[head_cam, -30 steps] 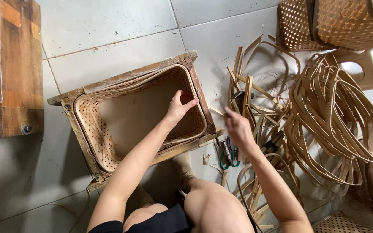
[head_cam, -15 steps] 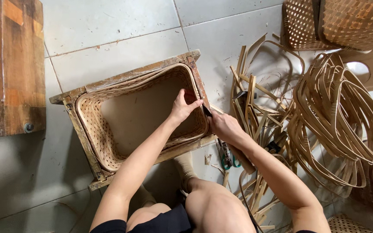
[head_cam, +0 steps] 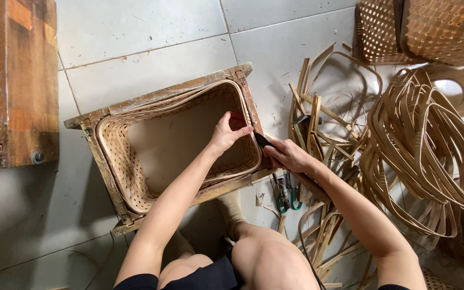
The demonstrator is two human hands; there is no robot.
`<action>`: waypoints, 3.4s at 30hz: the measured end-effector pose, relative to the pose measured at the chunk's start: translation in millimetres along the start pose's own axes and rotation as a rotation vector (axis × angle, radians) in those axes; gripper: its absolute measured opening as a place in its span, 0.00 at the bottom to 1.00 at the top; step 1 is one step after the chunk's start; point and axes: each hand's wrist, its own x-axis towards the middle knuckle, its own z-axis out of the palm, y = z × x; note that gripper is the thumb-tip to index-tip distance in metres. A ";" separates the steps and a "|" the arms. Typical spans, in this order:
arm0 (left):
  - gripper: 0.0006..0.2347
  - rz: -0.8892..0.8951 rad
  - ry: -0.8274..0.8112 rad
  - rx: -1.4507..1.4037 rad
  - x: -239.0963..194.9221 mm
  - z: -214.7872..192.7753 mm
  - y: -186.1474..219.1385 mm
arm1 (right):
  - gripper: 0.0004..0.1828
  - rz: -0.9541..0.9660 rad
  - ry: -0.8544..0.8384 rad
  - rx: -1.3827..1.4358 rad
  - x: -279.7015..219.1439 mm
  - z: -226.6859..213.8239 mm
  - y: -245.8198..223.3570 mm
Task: The person weaves a rectangular basket using thin wooden strips and a wooden mold. They insert and bend strips into the basket's edge, use a hammer to secure them, and add internal support ribs. The basket is progressively filled with woven material and structural elements.
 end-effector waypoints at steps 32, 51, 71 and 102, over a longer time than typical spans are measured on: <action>0.36 0.568 0.220 1.005 -239.0 -90.1 2.9 | 0.18 0.498 0.443 0.186 -9.8 132.6 199.4; 0.06 0.402 -0.094 0.881 -270.2 -245.9 -25.4 | 0.10 -0.034 0.848 0.378 -22.5 65.7 96.9; 0.33 0.675 0.357 1.092 -255.4 -113.0 -12.0 | 0.11 -0.026 1.037 -0.089 5.6 102.6 35.9; 0.25 0.576 -0.114 1.189 -231.8 -83.4 55.0 | 0.16 0.552 0.844 -0.485 -94.1 93.7 261.9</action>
